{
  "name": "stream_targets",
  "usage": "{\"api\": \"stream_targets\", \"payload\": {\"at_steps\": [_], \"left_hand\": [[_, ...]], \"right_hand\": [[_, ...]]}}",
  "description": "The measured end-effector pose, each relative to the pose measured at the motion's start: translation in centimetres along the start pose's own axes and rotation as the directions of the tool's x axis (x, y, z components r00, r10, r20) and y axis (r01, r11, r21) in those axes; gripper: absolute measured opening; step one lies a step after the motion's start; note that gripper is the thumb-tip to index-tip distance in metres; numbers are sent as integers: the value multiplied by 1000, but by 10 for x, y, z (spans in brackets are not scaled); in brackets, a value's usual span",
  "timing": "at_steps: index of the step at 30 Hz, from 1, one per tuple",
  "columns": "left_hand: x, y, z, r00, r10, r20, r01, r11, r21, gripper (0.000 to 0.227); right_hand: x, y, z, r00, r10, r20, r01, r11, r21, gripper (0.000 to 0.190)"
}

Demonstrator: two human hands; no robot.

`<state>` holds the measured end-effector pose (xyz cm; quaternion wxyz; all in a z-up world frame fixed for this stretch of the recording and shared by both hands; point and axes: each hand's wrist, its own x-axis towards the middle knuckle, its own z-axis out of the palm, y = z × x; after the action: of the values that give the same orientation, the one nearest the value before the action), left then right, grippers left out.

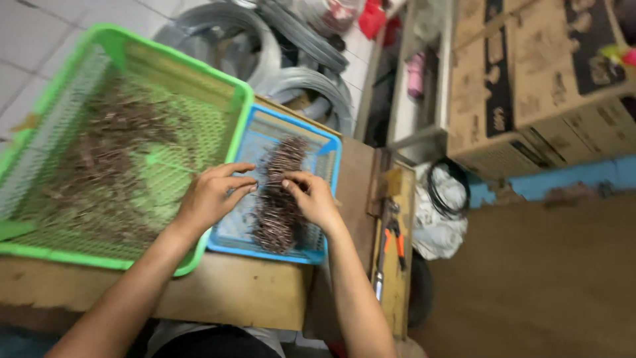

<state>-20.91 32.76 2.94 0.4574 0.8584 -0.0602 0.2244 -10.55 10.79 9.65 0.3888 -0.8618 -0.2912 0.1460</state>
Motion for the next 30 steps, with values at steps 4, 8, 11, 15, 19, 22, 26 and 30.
{"api": "stream_targets", "payload": {"at_steps": [4,8,11,15,19,22,26,30], "left_hand": [[19,22,47,998,59,39,-59,998,-5,14],[34,40,94,987,97,131,-104,993,51,13],[40,52,128,978,140,158,-153,985,76,12],[52,58,167,970,189,151,-211,966,146,12],[65,51,215,973,220,66,-228,963,144,12],[75,56,237,976,185,112,-202,964,171,8],[91,67,256,985,149,85,-165,959,229,7],[102,66,275,988,149,30,-151,946,285,8]], "right_hand": [[-34,44,-27,989,102,-103,-106,994,-31,19],[-60,78,-50,961,217,-175,-201,974,103,20],[-81,100,-66,935,268,-233,-245,962,123,21],[-118,122,-98,778,287,-559,-364,931,-29,27],[-168,164,-112,659,381,-649,-660,707,-255,47],[-198,206,-106,700,507,-503,-691,660,-296,64],[-216,188,-106,687,546,-479,-696,683,-220,43],[-229,177,-105,584,706,-401,-798,589,-127,39]]}}
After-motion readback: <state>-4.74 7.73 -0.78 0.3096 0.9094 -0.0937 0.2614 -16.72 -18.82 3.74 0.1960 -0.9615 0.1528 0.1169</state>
